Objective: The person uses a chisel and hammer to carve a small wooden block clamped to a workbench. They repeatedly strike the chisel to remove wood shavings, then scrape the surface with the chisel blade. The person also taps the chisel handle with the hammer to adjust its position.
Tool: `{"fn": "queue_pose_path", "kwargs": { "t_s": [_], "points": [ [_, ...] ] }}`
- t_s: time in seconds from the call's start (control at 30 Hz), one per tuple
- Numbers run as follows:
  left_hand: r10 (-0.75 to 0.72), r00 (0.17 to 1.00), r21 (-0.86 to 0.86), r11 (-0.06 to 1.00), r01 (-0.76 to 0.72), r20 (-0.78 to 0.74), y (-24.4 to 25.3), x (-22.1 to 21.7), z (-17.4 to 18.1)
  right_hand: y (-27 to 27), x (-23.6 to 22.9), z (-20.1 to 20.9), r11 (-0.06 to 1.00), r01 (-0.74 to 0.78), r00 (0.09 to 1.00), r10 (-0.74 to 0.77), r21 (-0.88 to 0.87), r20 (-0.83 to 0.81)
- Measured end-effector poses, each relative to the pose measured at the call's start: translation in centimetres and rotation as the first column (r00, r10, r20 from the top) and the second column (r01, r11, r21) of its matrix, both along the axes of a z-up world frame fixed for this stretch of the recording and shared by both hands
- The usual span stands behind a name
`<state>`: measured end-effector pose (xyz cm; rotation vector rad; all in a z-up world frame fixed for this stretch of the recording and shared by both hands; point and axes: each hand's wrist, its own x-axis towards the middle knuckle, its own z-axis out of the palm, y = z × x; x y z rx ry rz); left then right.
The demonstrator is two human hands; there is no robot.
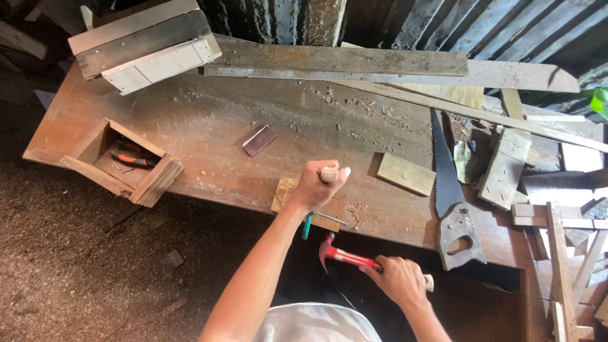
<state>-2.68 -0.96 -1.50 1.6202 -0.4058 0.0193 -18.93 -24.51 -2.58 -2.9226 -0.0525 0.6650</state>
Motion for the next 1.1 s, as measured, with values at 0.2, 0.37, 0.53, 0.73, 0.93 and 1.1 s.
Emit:
{"fn": "queue_pose_path", "kwargs": {
  "t_s": [0.2, 0.37, 0.53, 0.73, 0.93, 1.1],
  "points": [
    [-0.007, 1.000, -0.010, 1.000, 0.007, 0.018, 0.0, 1.2, -1.0, -3.6, -1.6, -2.0, 0.981, 0.014, 0.998, -0.002, 0.192, -0.064],
    [0.186, 0.978, -0.227, 0.960, -0.161, 0.094, 1.2, 3.0, -1.0, -4.6, -2.6, -4.7, 0.914, 0.289, 0.957, -0.280, 0.284, -0.074],
    [0.303, 0.941, -0.385, 0.895, -0.225, 0.153, 4.2, 5.3, 0.2, -4.2, -2.5, -5.4, 0.778, 0.527, 0.849, -0.504, 0.344, -0.161],
    [0.448, 0.865, -0.299, 0.877, -0.376, 0.227, 9.2, 1.8, 0.0, -2.0, -1.3, -4.0, 0.700, 0.538, 0.815, -0.574, 0.469, -0.078],
    [0.581, 0.814, -0.356, 0.762, -0.541, 0.008, 12.9, -1.7, -2.8, -0.2, 3.5, -2.6, 0.762, 0.487, 0.859, -0.505, 0.426, -0.079],
    [0.682, 0.729, -0.311, 0.681, -0.663, -0.062, 14.9, -3.7, -2.9, 1.2, 11.8, -4.0, 0.877, 0.265, 0.954, -0.300, 0.401, 0.025]
  ]
}}
